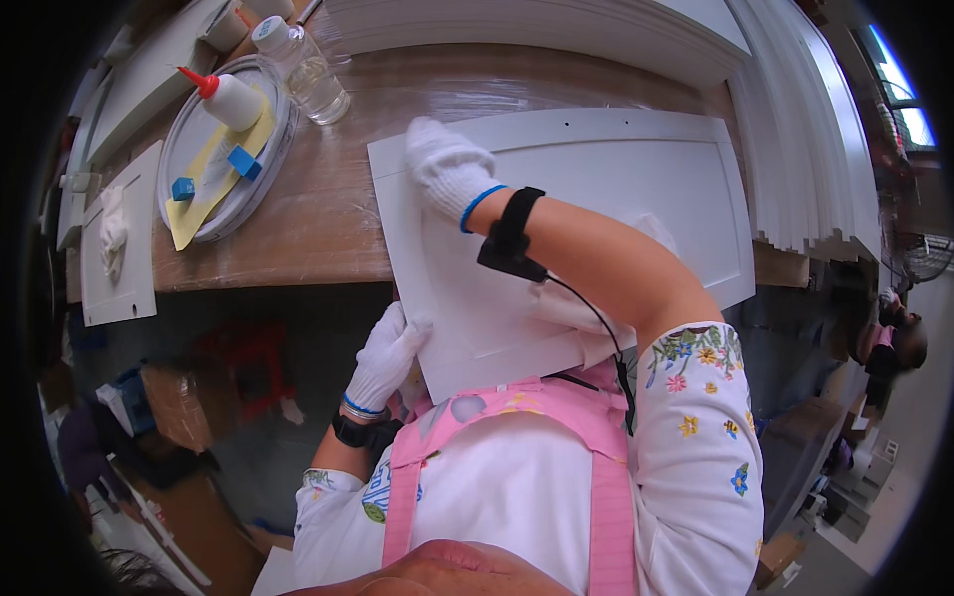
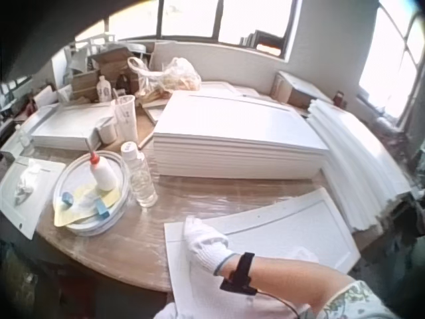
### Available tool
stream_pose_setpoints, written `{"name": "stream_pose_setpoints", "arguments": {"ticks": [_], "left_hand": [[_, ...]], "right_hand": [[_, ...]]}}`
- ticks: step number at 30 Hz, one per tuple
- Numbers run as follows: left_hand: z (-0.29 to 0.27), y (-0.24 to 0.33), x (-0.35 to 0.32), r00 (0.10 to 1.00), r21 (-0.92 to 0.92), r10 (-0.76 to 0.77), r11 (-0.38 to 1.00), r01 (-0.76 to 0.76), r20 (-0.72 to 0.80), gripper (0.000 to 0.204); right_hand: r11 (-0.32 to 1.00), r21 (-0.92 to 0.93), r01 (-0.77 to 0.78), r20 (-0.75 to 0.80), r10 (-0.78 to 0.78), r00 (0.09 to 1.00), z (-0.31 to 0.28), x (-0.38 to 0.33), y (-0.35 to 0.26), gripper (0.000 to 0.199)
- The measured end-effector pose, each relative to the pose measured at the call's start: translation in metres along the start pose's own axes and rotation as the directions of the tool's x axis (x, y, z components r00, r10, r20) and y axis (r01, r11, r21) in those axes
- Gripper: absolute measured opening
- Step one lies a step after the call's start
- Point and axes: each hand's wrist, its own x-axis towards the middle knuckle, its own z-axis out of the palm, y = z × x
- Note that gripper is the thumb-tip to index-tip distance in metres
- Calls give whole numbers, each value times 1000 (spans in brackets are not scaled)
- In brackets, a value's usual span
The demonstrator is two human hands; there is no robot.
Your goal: Cleaning and inspecting white cabinet door panels using a scraper and cloth.
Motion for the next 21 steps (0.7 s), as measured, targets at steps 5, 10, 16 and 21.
{"name": "stream_pose_setpoints", "arguments": {"ticks": [5, 10, 16, 21], "left_hand": [[-5, -19, -4, 998, -133, 31, 991, -23, 61, 59], [-2, -28, -3, 990, -276, 122, 956, -97, 76, 60], [-5, -17, -3, 986, -266, 81, 963, -40, 145, 58], [-5, -13, -8, 990, -350, 74, 936, -28, 118, 56]], "right_hand": [[978, 172, 117, -123, -97, 988, -4, 3, -10, 36], [938, -3, -347, -230, 337, 913, -30, -2, 56, 35], [989, 57, -138, -76, 142, 987, 0, -3, -40, 38], [988, 151, -46, -331, 94, 939, -6, -11, -19, 43]]}}
